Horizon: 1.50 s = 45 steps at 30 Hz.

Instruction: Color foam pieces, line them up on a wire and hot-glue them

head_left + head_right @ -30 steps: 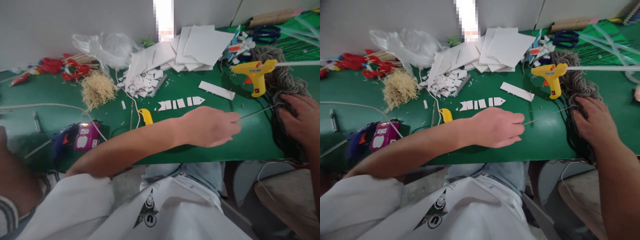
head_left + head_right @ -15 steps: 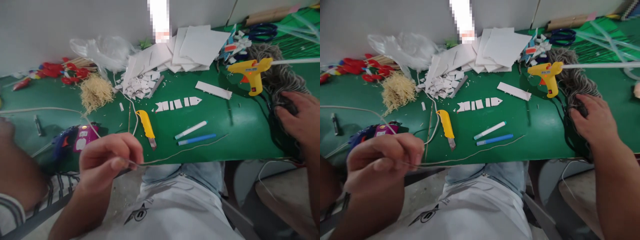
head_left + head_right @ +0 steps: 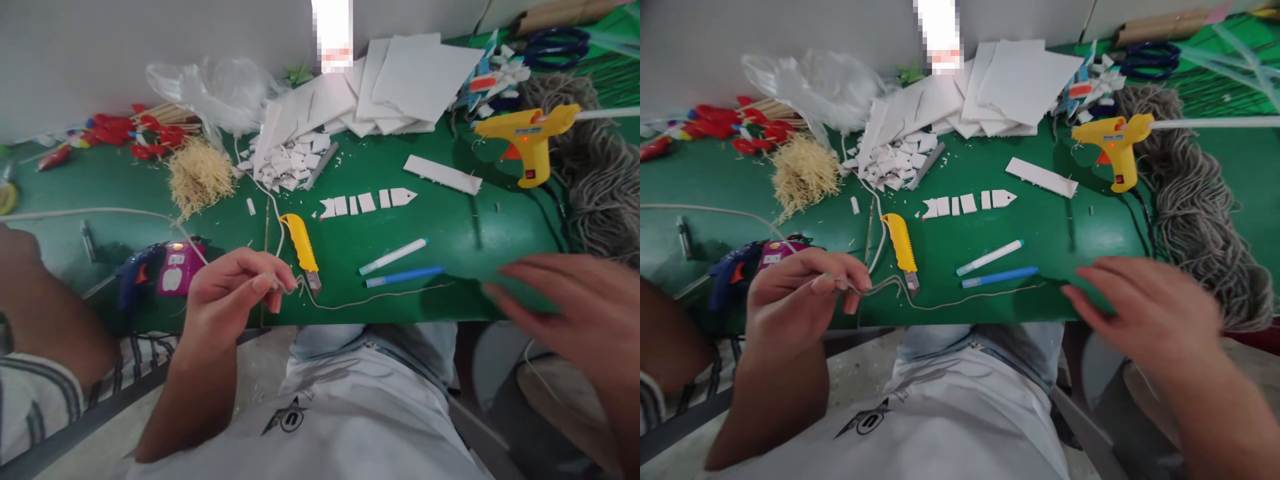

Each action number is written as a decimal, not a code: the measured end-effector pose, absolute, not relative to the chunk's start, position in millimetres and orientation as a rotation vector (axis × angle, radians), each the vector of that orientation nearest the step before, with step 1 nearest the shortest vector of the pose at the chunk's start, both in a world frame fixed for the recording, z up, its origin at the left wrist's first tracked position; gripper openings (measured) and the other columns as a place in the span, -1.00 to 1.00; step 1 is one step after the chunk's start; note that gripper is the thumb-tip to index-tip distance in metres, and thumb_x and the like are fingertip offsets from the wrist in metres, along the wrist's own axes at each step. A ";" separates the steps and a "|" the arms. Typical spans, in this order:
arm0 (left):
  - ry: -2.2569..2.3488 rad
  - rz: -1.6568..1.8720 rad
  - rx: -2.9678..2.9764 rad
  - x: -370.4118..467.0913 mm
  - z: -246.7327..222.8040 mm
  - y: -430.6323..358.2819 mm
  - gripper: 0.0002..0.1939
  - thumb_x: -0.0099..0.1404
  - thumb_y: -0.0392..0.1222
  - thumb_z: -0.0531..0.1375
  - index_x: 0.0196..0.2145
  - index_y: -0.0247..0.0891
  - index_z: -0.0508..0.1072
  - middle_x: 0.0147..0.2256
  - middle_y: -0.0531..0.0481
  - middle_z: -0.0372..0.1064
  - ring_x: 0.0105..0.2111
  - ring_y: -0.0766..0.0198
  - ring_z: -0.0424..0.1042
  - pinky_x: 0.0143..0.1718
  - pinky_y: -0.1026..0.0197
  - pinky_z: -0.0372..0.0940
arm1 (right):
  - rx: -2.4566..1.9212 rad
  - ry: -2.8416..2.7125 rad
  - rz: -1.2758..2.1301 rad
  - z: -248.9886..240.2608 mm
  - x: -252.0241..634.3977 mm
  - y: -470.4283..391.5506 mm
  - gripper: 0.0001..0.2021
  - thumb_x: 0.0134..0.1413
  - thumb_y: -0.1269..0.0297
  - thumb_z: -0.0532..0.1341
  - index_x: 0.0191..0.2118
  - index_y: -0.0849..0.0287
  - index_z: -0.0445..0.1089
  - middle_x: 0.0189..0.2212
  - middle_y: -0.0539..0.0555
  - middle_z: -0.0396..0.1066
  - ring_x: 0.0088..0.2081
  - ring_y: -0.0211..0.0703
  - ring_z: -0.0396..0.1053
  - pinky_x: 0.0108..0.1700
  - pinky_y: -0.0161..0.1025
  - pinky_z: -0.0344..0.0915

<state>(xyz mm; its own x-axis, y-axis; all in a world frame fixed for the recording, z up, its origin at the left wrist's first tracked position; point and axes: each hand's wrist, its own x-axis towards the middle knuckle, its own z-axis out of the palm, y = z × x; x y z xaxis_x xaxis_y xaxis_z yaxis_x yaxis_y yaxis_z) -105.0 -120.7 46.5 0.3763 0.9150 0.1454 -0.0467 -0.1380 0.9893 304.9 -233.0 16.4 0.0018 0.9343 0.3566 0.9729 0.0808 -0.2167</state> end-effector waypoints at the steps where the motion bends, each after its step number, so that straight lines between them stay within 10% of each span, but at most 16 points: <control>1: 0.835 0.982 1.408 -105.6 48.4 -121.9 -0.87 0.37 -0.08 0.33 -0.33 -0.12 0.62 -0.37 0.02 0.61 -0.63 0.37 0.40 -0.74 0.30 0.19 | -1.705 -2.114 -0.194 14.3 286.7 -230.5 -0.88 0.15 0.03 0.38 -0.31 -0.11 0.57 -0.34 0.00 0.62 -0.38 -0.05 0.54 -0.34 -0.10 0.43; 10: 0.842 1.051 1.265 -120.9 48.8 -114.6 -0.75 0.28 -0.03 0.41 -0.43 -0.23 0.56 -0.41 0.04 0.57 -0.64 0.47 0.38 -0.73 0.42 0.15 | -1.448 -2.203 -0.060 -2.1 250.4 -217.3 -0.85 0.34 0.33 0.21 -0.29 0.03 0.49 -0.32 0.06 0.60 -0.36 -0.13 0.55 -0.34 -0.18 0.44; 17: 1.158 1.037 1.267 -126.3 48.9 -113.7 -0.71 0.22 -0.04 0.36 -0.54 -0.22 0.47 -0.74 0.16 0.20 -0.78 0.47 0.09 -0.77 0.38 -0.06 | -1.396 -1.156 0.991 24.7 236.4 -210.9 -0.73 0.10 0.08 0.46 -0.46 0.05 0.45 -0.39 0.08 0.66 -0.54 -0.13 0.54 -0.51 -0.22 0.48; 24: 1.411 0.303 2.092 -121.9 75.3 -120.0 -0.74 0.28 0.05 0.36 -0.42 -0.18 0.61 -0.51 0.13 0.48 -0.66 0.48 0.20 -0.65 0.38 0.05 | -1.197 -0.850 1.322 48.2 225.0 -191.0 -0.62 -0.15 -0.06 0.55 -0.57 0.00 0.42 -0.69 0.02 0.42 -0.73 -0.22 0.28 -0.75 -0.32 0.15; 32: 0.876 0.488 2.332 -50.1 50.0 -120.1 -0.62 0.42 0.01 0.30 0.06 -0.29 0.52 0.01 -0.17 0.61 0.04 0.12 0.57 0.10 0.12 0.43 | -1.032 -0.949 1.590 69.6 201.6 -158.6 -0.58 -0.05 -0.03 0.51 -0.56 0.03 0.31 -0.65 -0.04 0.45 -0.74 -0.21 0.27 -0.72 -0.26 0.17; 40: 0.685 0.210 1.540 -23.0 60.8 -102.7 -0.78 0.49 -0.13 0.13 -0.23 -0.24 0.54 -0.52 0.15 0.35 -0.54 0.44 0.32 -0.50 0.38 0.20 | -1.059 -1.237 1.196 56.4 199.0 -147.3 -0.78 0.15 0.08 0.44 -0.40 0.01 0.47 -0.49 0.01 0.52 -0.54 -0.18 0.45 -0.59 -0.24 0.36; 45: 0.873 0.549 1.448 -29.8 60.2 -83.6 -0.79 0.41 -0.19 0.16 -0.36 -0.29 0.50 -0.61 0.23 0.07 -0.64 0.52 -0.03 -0.63 0.37 -0.08 | -1.326 -1.848 0.232 14.6 213.2 -158.7 -0.68 0.21 0.24 0.35 0.06 0.08 0.44 0.12 0.31 0.48 -0.09 0.03 0.58 -0.09 0.04 0.59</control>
<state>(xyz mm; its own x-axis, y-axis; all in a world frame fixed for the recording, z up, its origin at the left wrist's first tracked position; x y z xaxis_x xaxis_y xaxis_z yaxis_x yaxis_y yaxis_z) -29.8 -83.6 60.2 0.5946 0.7842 -0.1772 0.1797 0.0852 0.9800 213.2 -158.7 14.6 -0.0993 0.8530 0.5124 0.6997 0.4260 -0.5736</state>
